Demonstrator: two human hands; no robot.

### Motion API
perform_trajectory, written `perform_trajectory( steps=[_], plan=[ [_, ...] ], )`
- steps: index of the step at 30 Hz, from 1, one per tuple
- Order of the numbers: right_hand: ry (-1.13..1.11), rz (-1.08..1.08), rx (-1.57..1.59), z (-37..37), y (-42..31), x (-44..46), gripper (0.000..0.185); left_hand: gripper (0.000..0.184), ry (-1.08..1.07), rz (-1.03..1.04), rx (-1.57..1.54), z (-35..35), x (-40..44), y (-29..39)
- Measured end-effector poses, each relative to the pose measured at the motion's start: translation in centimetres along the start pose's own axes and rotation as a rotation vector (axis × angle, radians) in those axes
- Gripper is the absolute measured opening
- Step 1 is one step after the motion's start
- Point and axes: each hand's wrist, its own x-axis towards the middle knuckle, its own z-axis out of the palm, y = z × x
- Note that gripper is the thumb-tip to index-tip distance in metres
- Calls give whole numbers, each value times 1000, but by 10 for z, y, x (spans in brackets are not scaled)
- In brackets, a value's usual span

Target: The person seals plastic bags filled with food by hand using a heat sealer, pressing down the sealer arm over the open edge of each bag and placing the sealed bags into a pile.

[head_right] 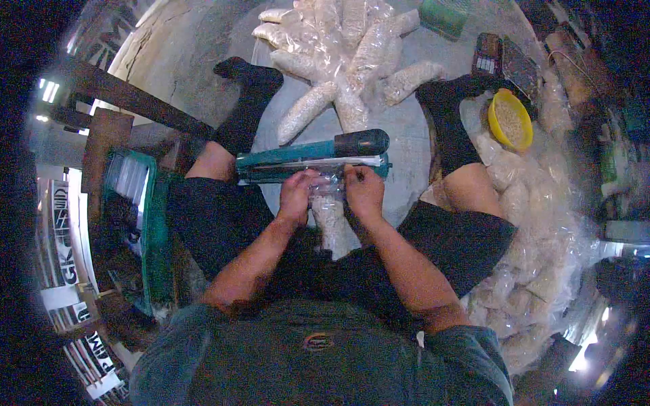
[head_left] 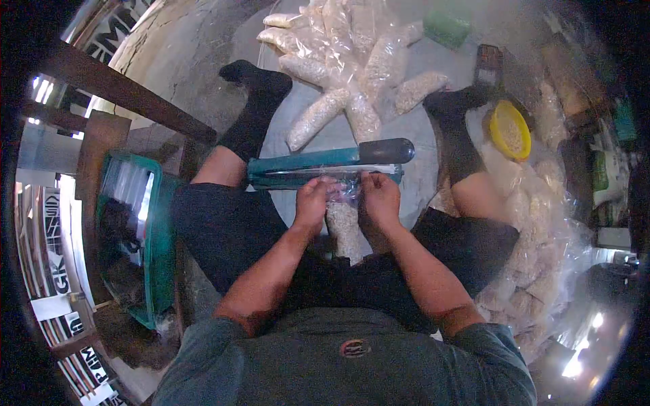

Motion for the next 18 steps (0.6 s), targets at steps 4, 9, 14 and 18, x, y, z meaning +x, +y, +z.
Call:
perform_trajectory(
  steps=[4,9,14,18],
  plan=[
    [18,-100,-244,-41,-5,2,33,21,23,-13,1,-3,4,-7],
    [428,-483,-117,-105,-91,-2,25,20,49,-44,-11,0,3,-6],
    [339,-1062,-405,-90,-140,10,22,19,13,-25,-61,-6,8,-16],
    [174,-935,-622,-58,-95,26,25,20,51,-29,-49,-9,13,-21]
  ],
)
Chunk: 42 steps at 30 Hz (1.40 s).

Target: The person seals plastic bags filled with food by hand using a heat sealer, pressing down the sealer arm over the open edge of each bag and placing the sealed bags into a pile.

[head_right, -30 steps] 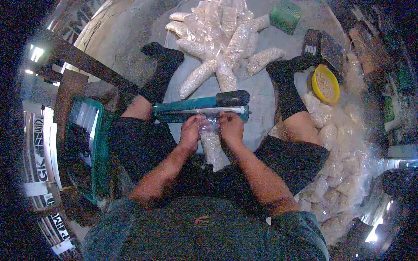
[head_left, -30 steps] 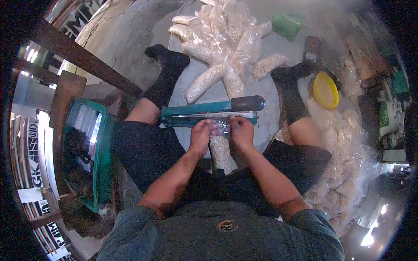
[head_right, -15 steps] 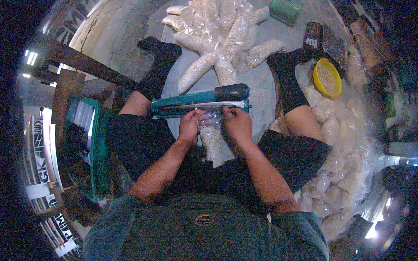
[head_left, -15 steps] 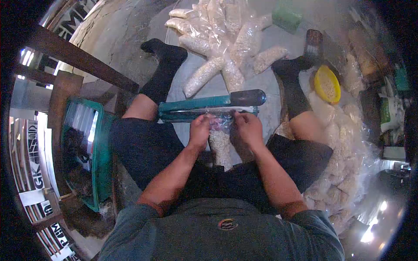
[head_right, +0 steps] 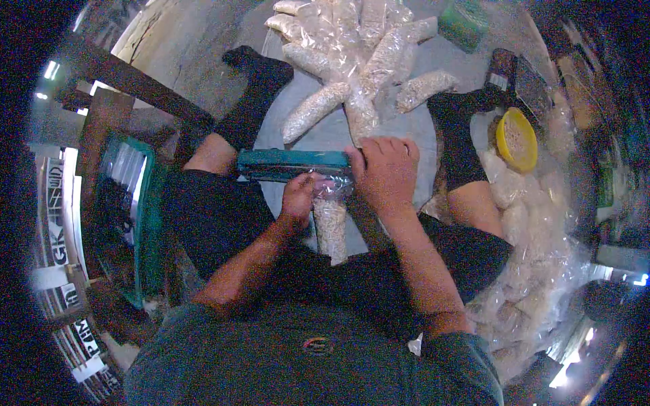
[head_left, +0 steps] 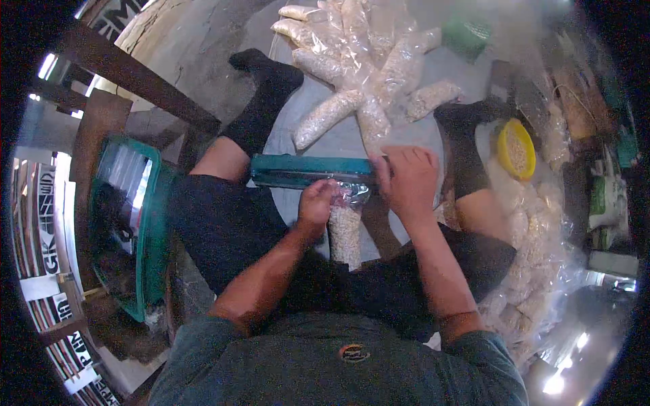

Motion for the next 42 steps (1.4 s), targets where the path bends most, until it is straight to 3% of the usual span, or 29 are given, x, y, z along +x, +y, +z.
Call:
perform_trajectory(
  steps=[4,5,6,9,13,18,24,28,30,37,39,42],
  plan=[
    [-109,127,-45,46,23,-28,23,22,-40,48,-74,-7,2,-9],
    [-118,137,-47,52,28,-32,23,22,-25,61,44,-10,3,-10],
    [-92,130,-37,56,31,-31,22,22,-11,78,159,-11,6,-11],
    [-47,117,-30,67,36,-32,21,22,78,-20,206,13,-14,26],
    [32,101,-29,75,36,-32,23,23,77,-65,193,6,-14,22],
    [55,96,-9,82,41,-34,25,28,-22,37,644,-5,-9,14],
    [81,94,-36,84,41,-33,30,30,-23,-85,491,-3,-11,21],
    [92,134,-16,86,37,-31,31,31,-30,-78,597,4,-14,36],
    [87,133,-11,87,38,-32,32,32,8,-227,509,5,-14,39],
    [102,92,-17,91,44,-37,32,30,-67,-195,562,5,-8,35],
    [115,78,-10,90,43,-37,31,31,-47,-212,338,9,-13,40],
    [149,36,5,85,40,-34,31,32,-30,-200,279,4,-12,29]
  ],
)
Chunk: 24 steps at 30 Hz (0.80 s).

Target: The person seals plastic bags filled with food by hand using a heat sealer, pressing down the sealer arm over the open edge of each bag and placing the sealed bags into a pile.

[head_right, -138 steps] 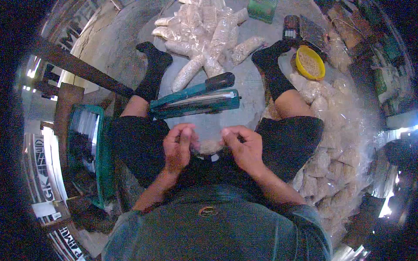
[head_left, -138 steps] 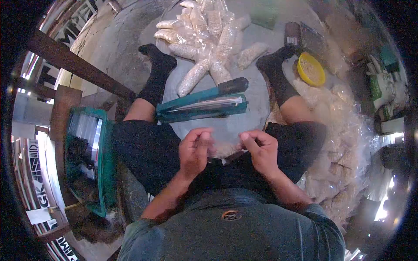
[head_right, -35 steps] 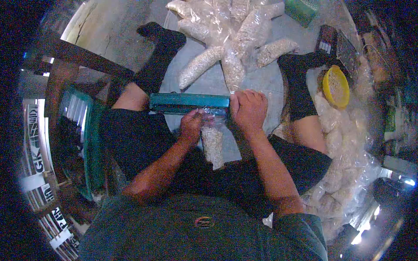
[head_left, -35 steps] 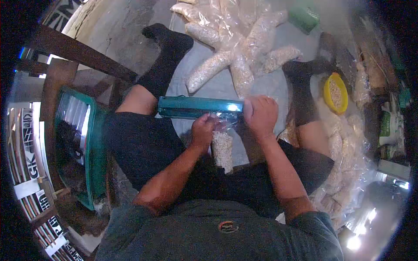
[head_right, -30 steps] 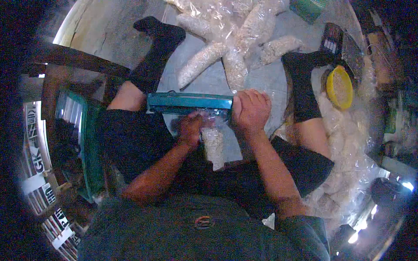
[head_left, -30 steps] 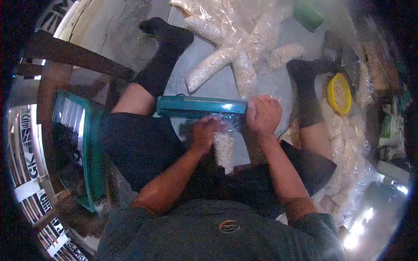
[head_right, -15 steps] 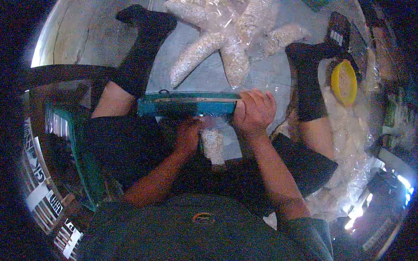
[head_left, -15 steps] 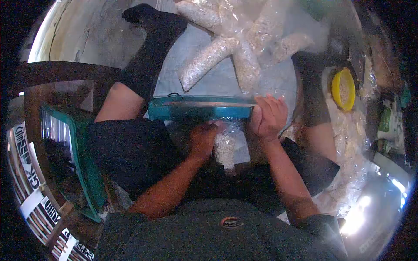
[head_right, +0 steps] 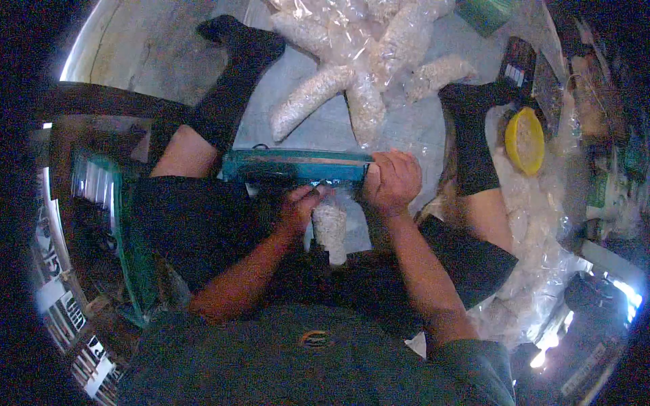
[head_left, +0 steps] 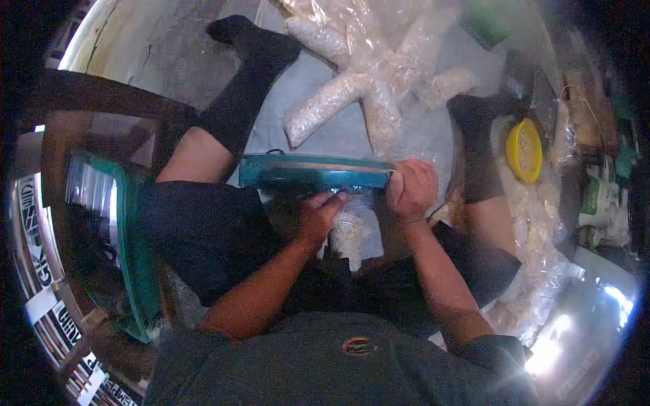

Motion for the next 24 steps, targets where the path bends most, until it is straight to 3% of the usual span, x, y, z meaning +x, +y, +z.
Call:
perform_trajectory(
  steps=[4,6,10,14,17,20,22,23,24],
  plan=[
    [69,-58,8,1,1,1,28,33,-2,94,84,-9,9,-14],
    [33,-40,8,-1,1,-3,28,32,-85,-11,-90,-15,23,-35],
    [20,-21,-37,-7,-2,-5,26,33,-82,186,69,-19,29,-42],
    [46,-45,-27,-16,-10,-2,24,37,-112,189,-133,-11,24,-36],
    [-19,-21,-62,-18,-12,-6,26,35,-43,182,-4,-17,34,-42],
    [-58,-68,-82,-25,-14,6,29,31,-37,165,0,-7,9,-10],
    [-92,-101,-69,-40,-23,10,29,28,30,180,196,-4,-23,15],
    [-135,-70,-91,-49,-28,14,30,28,-30,181,-50,-10,31,-36],
    [-172,-31,-111,-58,-38,22,31,28,-28,167,-56,-10,24,-40]
  ],
)
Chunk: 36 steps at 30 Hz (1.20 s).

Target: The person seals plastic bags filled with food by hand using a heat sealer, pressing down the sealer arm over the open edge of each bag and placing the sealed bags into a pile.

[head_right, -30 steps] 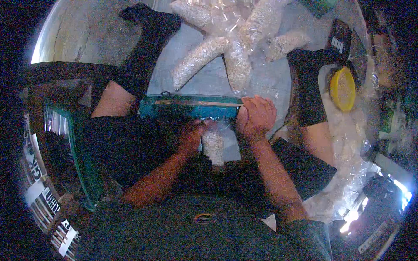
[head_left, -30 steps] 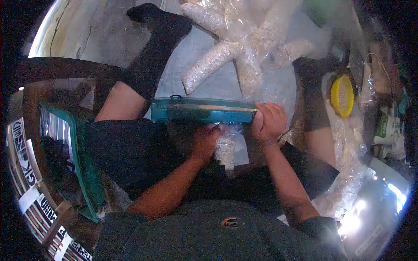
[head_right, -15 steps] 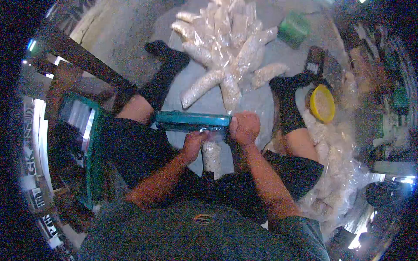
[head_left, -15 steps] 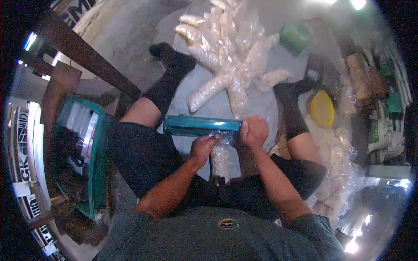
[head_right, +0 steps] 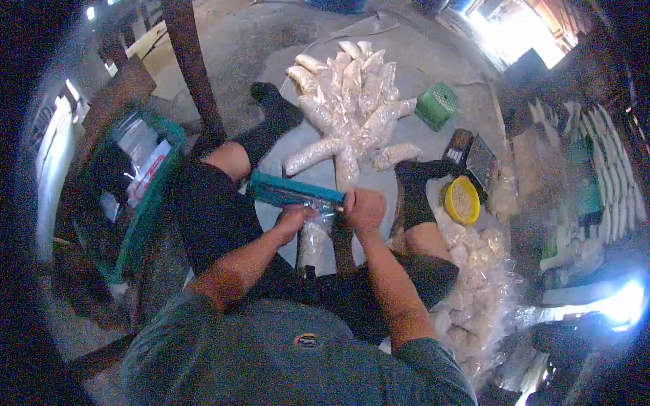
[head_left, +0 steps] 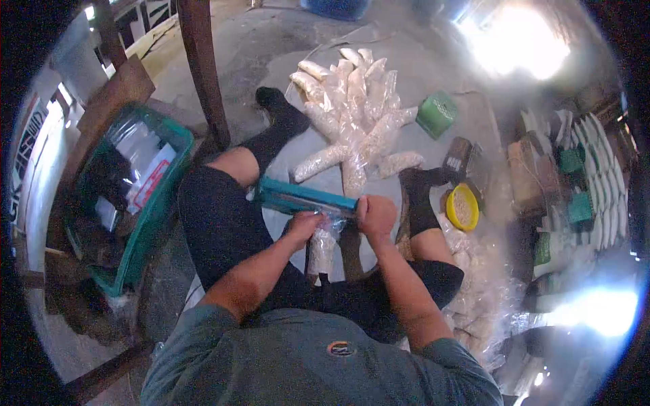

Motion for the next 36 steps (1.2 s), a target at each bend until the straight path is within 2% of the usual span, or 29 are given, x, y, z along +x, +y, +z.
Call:
perform_trajectory(
  steps=[4,5,7,9,11,13,14,16,17,18,20,21,23,27,29,31,33,36],
  plan=[
    [-151,29,-18,-56,-23,19,26,27,-69,89,-44,1,-1,6],
    [124,-101,-44,-64,-25,19,24,27,-99,55,-122,1,-4,9],
    [406,-222,-67,-54,-23,-2,24,26,-124,21,-187,-1,-6,12],
    [495,360,198,-6,-16,-80,38,27,-76,10,-153,1,-3,10],
    [-83,575,617,47,-9,-138,56,27,-76,7,-155,2,1,9],
    [-716,755,671,26,-35,-126,78,28,-85,-15,-148,8,-7,11],
    [-718,773,684,32,-38,-133,78,28,-83,25,-98,16,-19,25],
    [-766,555,702,33,-45,-128,90,28,-78,67,-39,18,-25,34],
    [-907,627,624,31,-43,-122,92,27,-102,66,-25,17,-28,33],
    [-908,629,631,28,-42,-118,92,26,-126,65,-11,18,-33,36],
    [-945,723,922,25,-39,-119,88,26,-147,87,38,17,-49,39],
    [-948,724,929,33,-35,-127,88,26,-170,115,82,17,-57,45],
    [-811,659,936,53,-30,-148,86,25,-166,111,40,18,-66,49],
    [-839,730,990,24,-40,-138,84,23,-154,136,30,19,-77,53],
    [-755,592,916,33,-34,-150,83,23,-182,144,15,20,-87,59],
    [-748,567,908,17,-36,-144,82,22,-208,154,-2,21,-98,67],
    [-747,539,901,2,-42,-139,81,25,-226,246,137,20,-108,72],
    [-685,539,931,-6,-47,-140,82,25,-258,220,199,15,-121,78]
  ],
)
